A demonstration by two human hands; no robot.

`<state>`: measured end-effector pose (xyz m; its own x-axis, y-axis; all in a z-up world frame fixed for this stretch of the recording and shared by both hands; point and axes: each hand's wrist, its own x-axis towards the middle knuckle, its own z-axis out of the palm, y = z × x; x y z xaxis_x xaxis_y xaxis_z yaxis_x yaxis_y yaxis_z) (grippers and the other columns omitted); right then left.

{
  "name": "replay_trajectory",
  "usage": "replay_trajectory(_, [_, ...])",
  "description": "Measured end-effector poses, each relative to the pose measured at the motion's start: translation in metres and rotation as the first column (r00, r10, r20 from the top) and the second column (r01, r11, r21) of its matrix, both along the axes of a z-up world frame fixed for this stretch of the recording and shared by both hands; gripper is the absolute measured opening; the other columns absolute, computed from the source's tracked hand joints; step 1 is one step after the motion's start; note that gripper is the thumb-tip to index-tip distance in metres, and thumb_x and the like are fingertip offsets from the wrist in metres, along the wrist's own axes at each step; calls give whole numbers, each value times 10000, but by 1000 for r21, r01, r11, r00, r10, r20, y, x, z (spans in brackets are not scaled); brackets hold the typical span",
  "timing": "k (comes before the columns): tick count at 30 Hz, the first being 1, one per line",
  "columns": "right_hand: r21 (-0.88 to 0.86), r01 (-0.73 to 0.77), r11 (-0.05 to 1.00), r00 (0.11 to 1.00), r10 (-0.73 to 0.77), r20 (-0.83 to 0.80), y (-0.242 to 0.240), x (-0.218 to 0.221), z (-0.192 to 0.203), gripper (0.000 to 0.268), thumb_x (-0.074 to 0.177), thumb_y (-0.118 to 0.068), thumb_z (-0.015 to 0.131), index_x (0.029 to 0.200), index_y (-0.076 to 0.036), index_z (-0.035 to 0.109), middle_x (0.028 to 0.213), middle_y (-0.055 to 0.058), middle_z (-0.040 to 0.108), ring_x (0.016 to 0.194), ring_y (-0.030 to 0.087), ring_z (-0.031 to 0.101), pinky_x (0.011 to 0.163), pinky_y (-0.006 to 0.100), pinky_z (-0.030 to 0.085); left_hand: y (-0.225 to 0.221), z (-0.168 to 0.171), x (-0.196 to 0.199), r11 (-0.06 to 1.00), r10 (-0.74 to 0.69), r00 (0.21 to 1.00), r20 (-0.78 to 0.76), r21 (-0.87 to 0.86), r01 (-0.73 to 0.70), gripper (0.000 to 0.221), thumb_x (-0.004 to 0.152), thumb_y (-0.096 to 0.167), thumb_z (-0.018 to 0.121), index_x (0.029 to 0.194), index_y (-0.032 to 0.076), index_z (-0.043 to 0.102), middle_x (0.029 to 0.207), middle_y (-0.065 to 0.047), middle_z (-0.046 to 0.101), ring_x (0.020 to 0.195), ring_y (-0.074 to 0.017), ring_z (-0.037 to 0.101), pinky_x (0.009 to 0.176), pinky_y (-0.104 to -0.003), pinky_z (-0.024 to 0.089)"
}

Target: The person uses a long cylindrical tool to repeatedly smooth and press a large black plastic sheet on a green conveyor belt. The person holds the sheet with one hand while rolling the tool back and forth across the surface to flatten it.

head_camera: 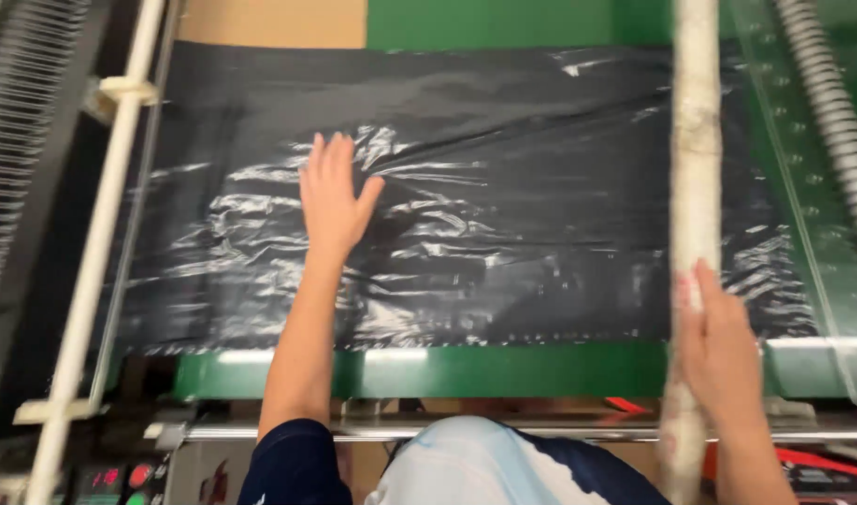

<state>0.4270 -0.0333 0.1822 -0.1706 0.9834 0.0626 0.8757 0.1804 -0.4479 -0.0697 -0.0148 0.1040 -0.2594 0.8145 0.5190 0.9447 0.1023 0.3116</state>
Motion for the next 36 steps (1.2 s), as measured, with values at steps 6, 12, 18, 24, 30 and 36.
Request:
replay_trajectory(6, [-79, -427, 901, 851, 371, -371, -19, -99, -10, 537, 943, -214, 492, 1479, -197, 500, 1182, 240, 594, 1101, 493, 572, 914, 563, 478, -54, 65, -72, 823, 147, 988, 34, 551, -142, 363, 1066, 392, 471, 1241, 112, 623, 1139, -18, 609, 1083, -215, 603, 1001, -350, 414])
replay_trajectory(12, [-102, -618, 780, 781, 593, -194, -4, -164, -51, 528, 993, -338, 403, 1521, -347, 392, 1083, 141, 608, 898, 473, 662, 780, 574, 557, -5, -65, -83, 905, 402, 916, -1, 151, -397, 402, 1046, 415, 589, 1272, 82, 587, 1229, -125, 593, 1237, -356, 535, 1015, -523, 430])
replay_trajectory(18, [-402, 198, 894, 954, -271, -132, 66, -23, -48, 607, 985, -702, 340, 1354, -310, 621, 1190, 165, 700, 1164, 410, 612, 955, 596, 478, 0, -103, -1, 815, 313, 950, -7, -512, -272, 708, 990, 606, 415, 1547, 172, 374, 1658, -102, 261, 1530, -414, 98, 1094, -798, 115])
replay_trajectory(24, [-140, 260, 955, 957, -237, 167, 69, 83, -58, 552, 1054, -338, 334, 1602, -268, 354, 1303, 348, 560, 1200, 542, 568, 992, 615, 440, 11, -109, 21, 737, 336, 941, -41, -611, -289, 788, 991, 621, 384, 1593, 120, 296, 1677, -156, 191, 1536, -435, 10, 1101, -793, 12])
replay_trajectory(30, [-104, 137, 985, 990, -138, 4, 42, 73, -8, 579, 1032, -263, 361, 1609, -206, 354, 1277, 338, 544, 1216, 515, 541, 1029, 589, 402, 32, -18, 231, 739, -449, 889, 89, -521, 426, 246, 839, 484, 613, 854, 256, 703, 803, -27, 647, 860, -308, 695, 629, -457, 597])
replay_trajectory(36, [117, 37, 992, 971, -8, -238, 22, 78, 25, 560, 1033, -170, 430, 1590, -129, 392, 1354, 313, 524, 1298, 476, 465, 1085, 565, 338, 128, -181, 446, 811, -477, 796, -372, 162, 562, 276, 884, 261, 597, 1087, 78, 630, 921, -114, 560, 895, -293, 595, 521, -357, 517])
